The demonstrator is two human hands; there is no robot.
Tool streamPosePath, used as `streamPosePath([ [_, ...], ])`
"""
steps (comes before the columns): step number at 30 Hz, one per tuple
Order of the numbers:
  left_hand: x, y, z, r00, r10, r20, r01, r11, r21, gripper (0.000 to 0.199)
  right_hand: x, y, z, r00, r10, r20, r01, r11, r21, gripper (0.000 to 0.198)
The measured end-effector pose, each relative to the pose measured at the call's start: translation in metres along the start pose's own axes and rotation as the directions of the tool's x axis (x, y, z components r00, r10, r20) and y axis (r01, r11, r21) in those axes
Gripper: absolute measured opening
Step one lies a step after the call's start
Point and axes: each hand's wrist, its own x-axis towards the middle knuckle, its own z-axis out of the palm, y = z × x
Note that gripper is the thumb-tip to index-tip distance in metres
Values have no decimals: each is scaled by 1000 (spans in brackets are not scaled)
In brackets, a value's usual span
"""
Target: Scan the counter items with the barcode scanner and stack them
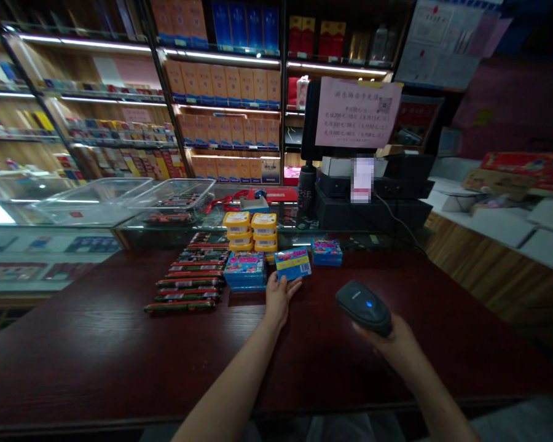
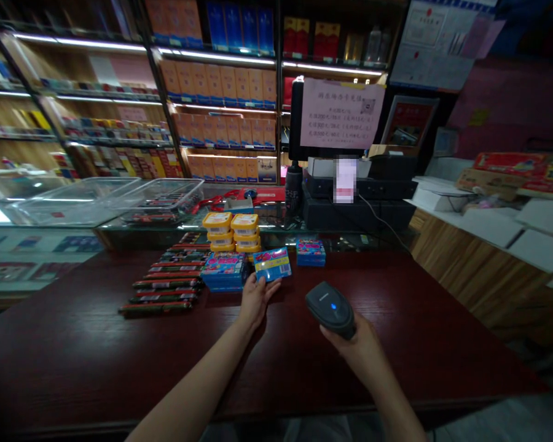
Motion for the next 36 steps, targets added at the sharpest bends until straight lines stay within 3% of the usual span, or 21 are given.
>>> streamPosePath([
  [8,-1,1,2,1000,23,-9,-23,999,35,51,-4,2,0,998,43,35,-44,999,28,34],
  [12,-3,1,2,999,32,1,-32,999,10,52,1,0,-8,992,-93,85,105,982,-155,32],
  [14,-4,1,2,999,47,-16,-47,999,28,53,7,1,-12,989,-130,64,145,904,-401,30],
  [17,-5,3,5,996,72,-51,-67,993,102,52,17,9,-14,993,-120,-13,71,667,-742,26],
  [19,-2,6,8,993,104,-63,-91,978,187,46,22,20,-12,983,-183,-27,83,566,-820,25],
  [22,10,15,16,978,202,-43,-174,918,357,31,27,39,-10,940,-341,-1,183,510,-841,23],
  [25,29,25,28,922,383,60,-344,735,584,18,28,52,-10,907,-420,5,239,506,-829,27],
  [28,48,33,40,794,505,340,-546,342,765,8,28,57,-11,889,-457,-2,275,538,-797,28],
  [31,62,34,54,688,386,614,-664,-5,747,18,27,59,-12,876,-482,-7,304,564,-767,27],
  [33,68,28,66,655,270,705,-696,-146,703,20,28,61,-12,871,-491,-14,313,576,-755,27],
  [36,74,15,85,647,114,754,-708,-278,649,16,28,63,-13,878,-477,-33,289,585,-758,25],
])
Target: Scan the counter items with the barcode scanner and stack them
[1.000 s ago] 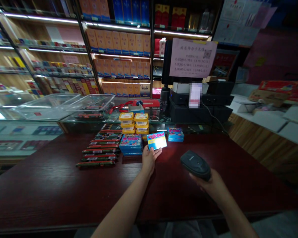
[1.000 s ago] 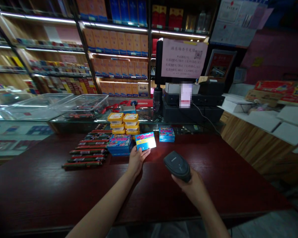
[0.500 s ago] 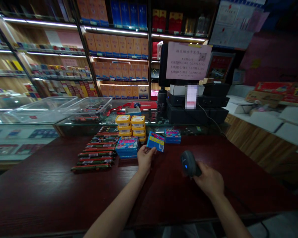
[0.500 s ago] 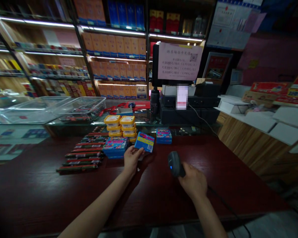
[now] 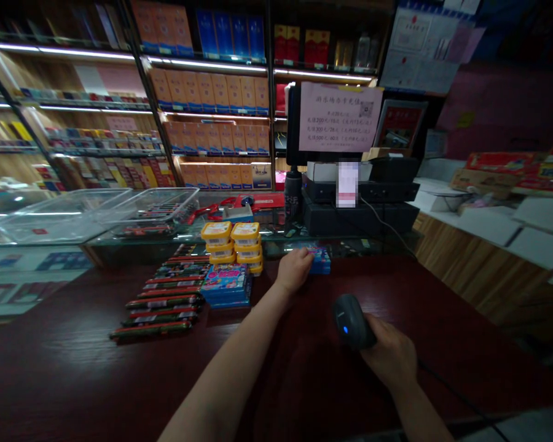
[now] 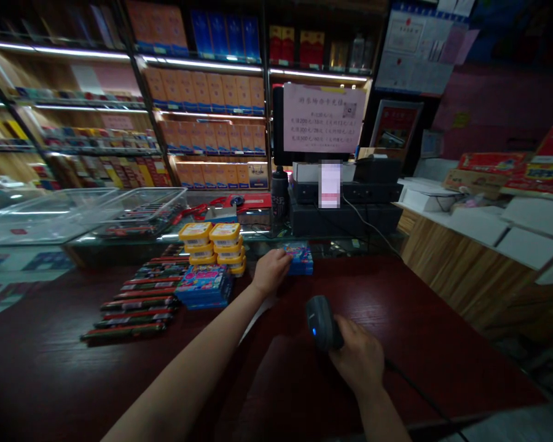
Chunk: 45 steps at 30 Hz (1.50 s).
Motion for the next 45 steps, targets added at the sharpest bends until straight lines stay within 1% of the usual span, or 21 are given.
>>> streamPosePath([
  [2,9,8,9,998,9,57,-11,999,47,16,0,1,0,1000,16,8,-16,1000,-3,25],
  [5,14,14,21,996,-37,78,33,998,56,14,-1,2,-1,999,30,10,-30,1000,9,27],
  [7,11,13,26,994,-86,62,85,996,12,14,-1,2,-1,999,32,11,-32,999,5,27],
  [9,3,8,29,985,-174,-10,173,983,-52,25,-1,2,-2,1000,29,12,-28,1000,-8,26],
  [10,-1,4,31,969,-240,-62,234,968,-91,29,-1,2,-3,1000,27,10,-26,1000,-14,26],
  [12,-9,-4,34,915,-382,-132,355,915,-190,29,-1,1,-4,1000,25,5,-25,999,-22,25],
  [14,-14,-11,37,874,-469,-130,417,859,-298,23,0,2,-4,999,32,5,-32,999,-26,26],
  [16,-15,-15,41,865,-491,-106,424,826,-371,16,0,2,-4,999,42,10,-42,999,-26,25],
  [19,-9,-14,45,865,-491,-103,417,817,-398,12,-1,4,-2,999,36,7,-35,999,-17,24],
  [26,2,-10,49,858,-507,-79,449,817,-362,11,-2,5,1,1000,29,7,-28,999,-22,25],
  [29,-1,-11,48,869,-491,-56,442,822,-358,16,-2,5,2,999,41,10,-41,999,-23,25],
  [32,-10,-9,41,895,-445,-29,413,851,-324,29,-2,6,2,999,31,13,-31,999,-15,27],
  [35,-27,-5,26,919,-392,-32,371,892,-257,35,-4,8,2,1000,-12,5,12,1000,-20,26],
  [37,-42,-2,11,940,-340,-39,325,923,-207,30,-5,9,2,999,-37,3,37,998,-47,26],
  [40,-70,-1,-14,966,-255,-48,248,961,-124,26,-8,8,1,999,-38,9,38,993,-111,25],
  [43,-99,-7,-38,981,-187,-59,189,982,26,32,-9,5,-1,1000,-12,11,14,990,-143,25],
  [45,-118,-14,-50,984,-164,-69,174,971,163,37,-10,2,-2,1000,26,7,-24,990,-136,26],
])
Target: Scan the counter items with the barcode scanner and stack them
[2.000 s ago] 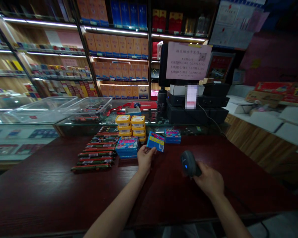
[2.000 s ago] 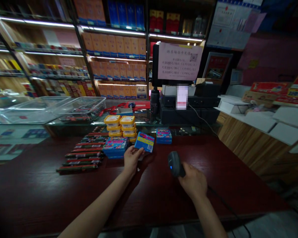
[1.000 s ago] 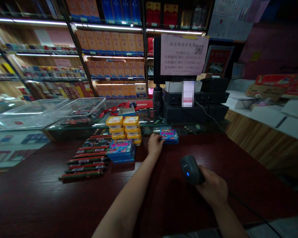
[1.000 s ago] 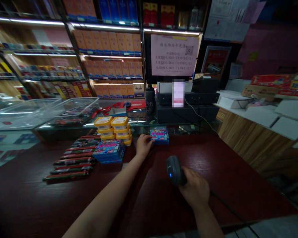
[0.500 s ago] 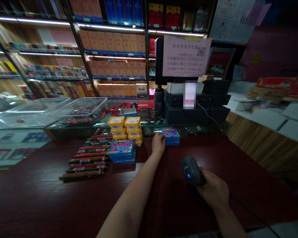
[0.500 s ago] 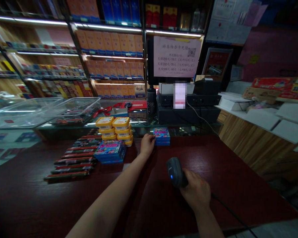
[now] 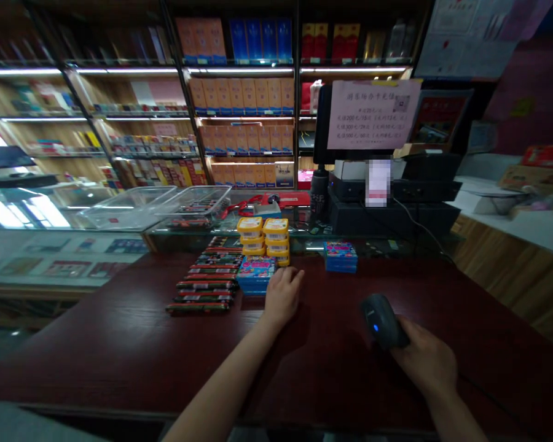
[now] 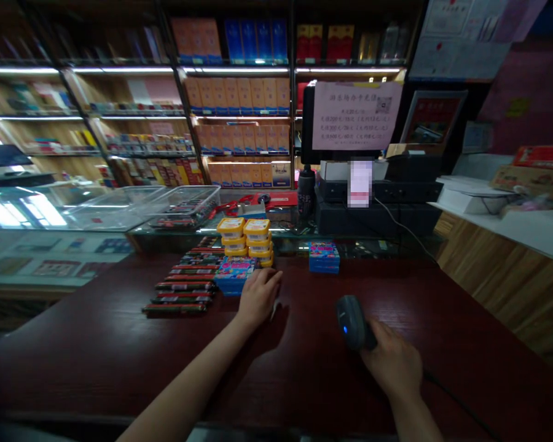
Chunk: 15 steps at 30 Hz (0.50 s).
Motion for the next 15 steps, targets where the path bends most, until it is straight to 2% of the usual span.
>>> streamPosePath([
  [3,-18,-13,-10,993,-95,-71,107,978,181,42,-2,-2,0,998,51,23,-51,999,2,29],
  [6,-26,-22,-12,943,-279,-183,320,912,256,47,-3,-2,2,997,59,57,-59,998,-3,31],
  [8,-26,-26,-12,912,-352,-211,400,878,264,50,-3,-2,3,995,65,73,-65,998,-5,32],
  [12,-27,-33,-11,905,-368,-214,411,886,213,42,-2,-4,1,993,69,95,-68,998,-13,33],
  [15,-31,-40,-12,921,-296,-254,337,932,134,29,-1,-6,0,992,67,106,-65,998,-24,32],
])
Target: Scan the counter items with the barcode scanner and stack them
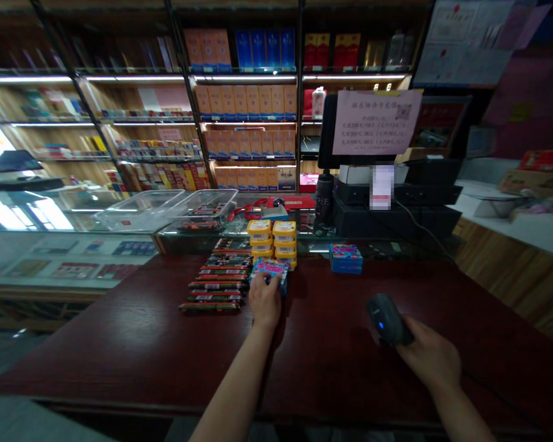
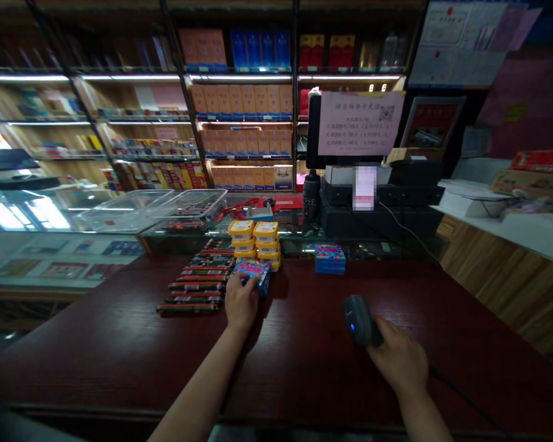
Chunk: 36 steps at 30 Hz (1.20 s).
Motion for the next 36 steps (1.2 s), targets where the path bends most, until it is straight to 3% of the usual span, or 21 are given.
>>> streamPosePath([
  [6,0,-8,-7,961,182,-209,-238,928,-287,30,1,-4,0,1000,10,25,-10,1000,-14,30],
  [8,2,-5,-9,960,122,-251,-225,871,-437,24,2,-6,0,998,1,55,-1,1000,3,27],
  [10,5,2,-9,974,-16,-224,-125,792,-598,15,4,-9,-2,995,-9,98,6,1000,29,25],
  [12,9,13,-6,981,-172,-87,43,636,-771,11,6,-13,-6,991,-1,136,-6,999,50,24],
  [14,12,26,2,952,-268,148,243,366,-899,19,9,-18,-12,988,26,154,-40,995,93,25],
  [17,15,46,16,853,-256,455,460,-44,-887,35,14,-27,-23,983,75,166,-121,949,292,29],
  [20,13,62,30,788,-210,578,535,-229,-813,43,17,-38,-33,982,51,182,-155,769,620,30],
  [23,6,70,43,757,-233,610,550,-276,-788,43,16,-47,-40,982,4,188,-159,555,816,37],
  [25,0,71,50,736,-278,617,556,-273,-785,40,13,-51,-43,980,1,197,-171,496,851,37],
  [29,-6,67,59,721,-340,603,546,-257,-797,34,4,-52,-45,974,3,228,-200,490,848,36],
  [36,-5,67,63,729,-345,591,542,-237,-807,28,-5,-59,-49,972,42,233,-224,474,851,32],
])
